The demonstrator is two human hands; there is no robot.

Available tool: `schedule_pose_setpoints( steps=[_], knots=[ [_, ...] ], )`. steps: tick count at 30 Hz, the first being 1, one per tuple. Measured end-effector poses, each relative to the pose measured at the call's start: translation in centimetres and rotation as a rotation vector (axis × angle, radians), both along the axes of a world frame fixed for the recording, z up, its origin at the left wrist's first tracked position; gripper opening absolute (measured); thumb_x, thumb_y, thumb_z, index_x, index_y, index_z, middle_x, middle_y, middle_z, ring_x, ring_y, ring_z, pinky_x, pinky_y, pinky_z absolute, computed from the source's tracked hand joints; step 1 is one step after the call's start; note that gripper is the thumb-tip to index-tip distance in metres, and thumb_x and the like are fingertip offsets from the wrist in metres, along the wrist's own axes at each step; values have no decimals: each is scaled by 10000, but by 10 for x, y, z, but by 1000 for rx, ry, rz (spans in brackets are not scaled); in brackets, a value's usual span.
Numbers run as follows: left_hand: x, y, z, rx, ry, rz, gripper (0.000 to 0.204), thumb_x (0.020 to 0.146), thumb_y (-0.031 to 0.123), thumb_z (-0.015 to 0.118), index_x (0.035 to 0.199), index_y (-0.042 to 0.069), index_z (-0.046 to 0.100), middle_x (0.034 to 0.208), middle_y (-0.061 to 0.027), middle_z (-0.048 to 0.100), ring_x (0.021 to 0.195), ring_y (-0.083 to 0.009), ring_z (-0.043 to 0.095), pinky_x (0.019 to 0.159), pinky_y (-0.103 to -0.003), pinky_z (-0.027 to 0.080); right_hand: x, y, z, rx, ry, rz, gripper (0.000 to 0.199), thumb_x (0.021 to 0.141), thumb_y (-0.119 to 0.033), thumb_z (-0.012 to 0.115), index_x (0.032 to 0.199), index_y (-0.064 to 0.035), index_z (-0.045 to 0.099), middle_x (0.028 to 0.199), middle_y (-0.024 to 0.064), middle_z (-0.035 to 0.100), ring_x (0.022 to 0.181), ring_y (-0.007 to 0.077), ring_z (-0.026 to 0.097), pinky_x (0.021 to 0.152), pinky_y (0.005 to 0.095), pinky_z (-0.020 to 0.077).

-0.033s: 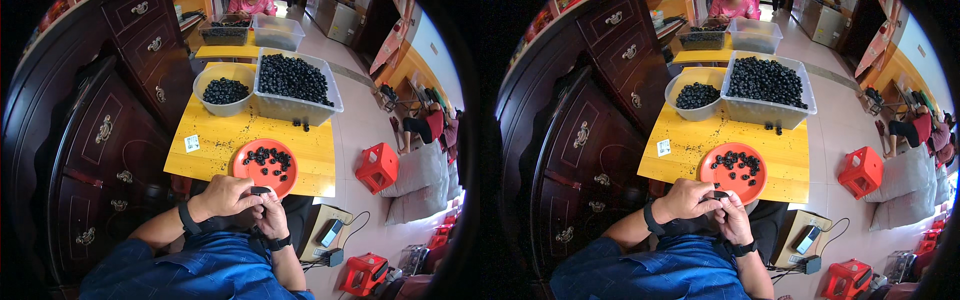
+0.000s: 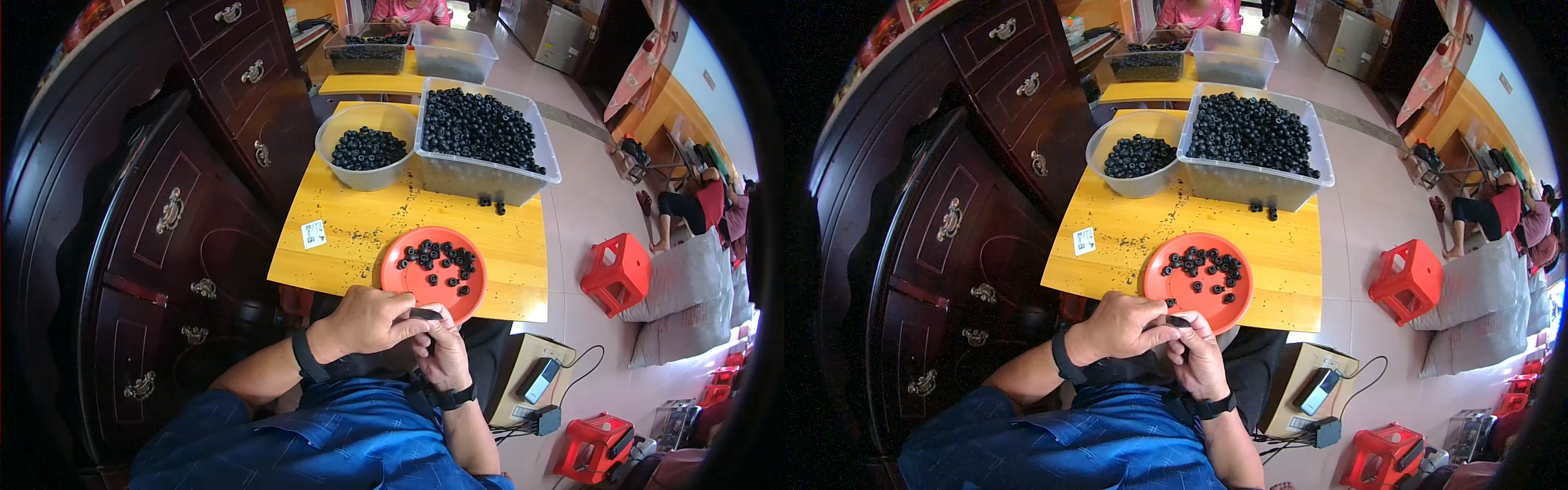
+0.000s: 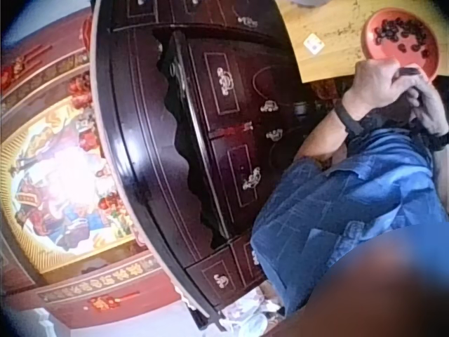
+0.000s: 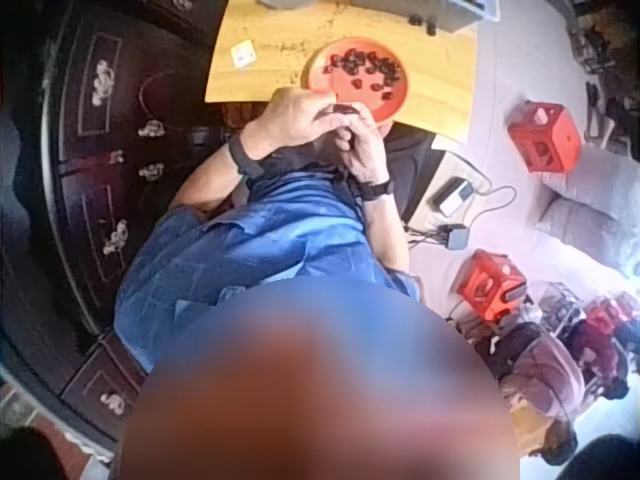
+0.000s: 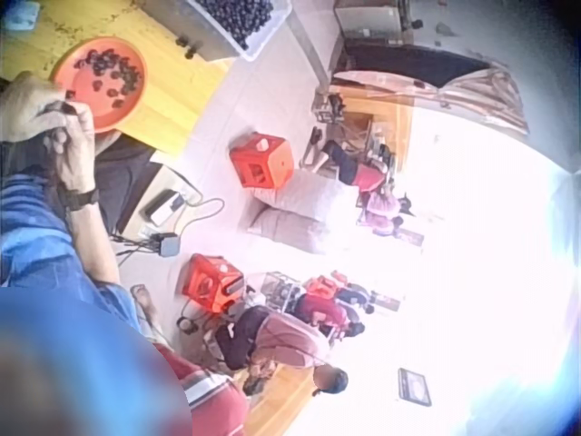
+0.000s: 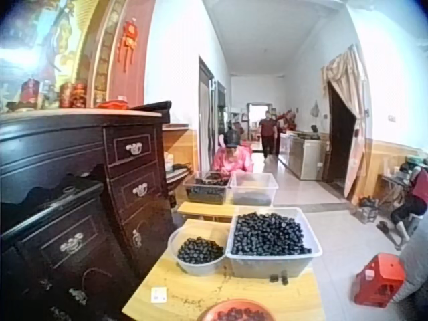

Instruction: Sorting and cleaning small black berries/fruit with a knife and placing them into containers.

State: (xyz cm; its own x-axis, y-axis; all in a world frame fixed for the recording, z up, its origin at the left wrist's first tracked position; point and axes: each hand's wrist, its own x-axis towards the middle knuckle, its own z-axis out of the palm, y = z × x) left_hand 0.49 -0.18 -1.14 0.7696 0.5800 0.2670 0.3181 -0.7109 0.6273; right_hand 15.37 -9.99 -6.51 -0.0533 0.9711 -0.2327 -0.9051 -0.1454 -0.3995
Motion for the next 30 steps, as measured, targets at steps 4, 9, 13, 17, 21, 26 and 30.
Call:
schedule_pose_setpoints(
  steps=[4,9,13,17,21,26,30],
  knots=[
    [-1,-4,2,89,25,3,336,884,409,669,846,85,589,661,-82,628,582,-285,646,518,-395,489,-2,1,2,33,-72,-43,75,970,-148,601,1024,-100,581,859,-24,575,639,31,476,510,155,388],
    [2,-4,9,-66,-126,14,296,866,350,713,929,77,617,662,-85,628,578,-284,644,515,-371,488,-2,1,6,27,-22,-43,75,975,-158,597,1022,-101,582,852,-26,569,630,32,460,507,160,375],
    [1,-5,8,-250,-228,45,221,879,232,719,953,55,610,672,-68,592,550,-178,598,531,-296,469,-2,1,5,56,-18,-11,90,981,-176,595,1033,-105,579,861,-21,576,615,35,433,505,164,360],
    [2,-5,-13,-691,-427,4,145,917,165,680,929,45,598,740,10,577,669,-53,524,613,-239,449,-3,1,5,65,40,-11,98,979,-184,600,1041,-112,574,873,-9,587,616,41,430,509,165,356],
    [0,-2,-1,-939,-357,18,133,930,170,663,909,53,602,774,49,567,721,-37,502,644,-213,424,-1,2,3,50,-5,-16,78,989,-182,582,1026,-114,569,884,-5,571,610,42,441,503,171,378],
    [0,0,-19,-824,-359,8,135,946,184,644,913,62,596,739,68,543,641,-14,461,570,-188,374,-4,3,-2,66,-43,-22,72,994,-178,571,1016,-109,570,902,18,575,608,48,437,503,170,370],
    [-1,2,0,-1049,-356,-43,119,950,168,642,929,63,593,712,67,538,623,-7,461,551,-193,389,-3,3,0,51,-36,-26,83,977,-175,602,1030,-116,575,876,-1,597,621,54,439,511,181,350]
  ],
)
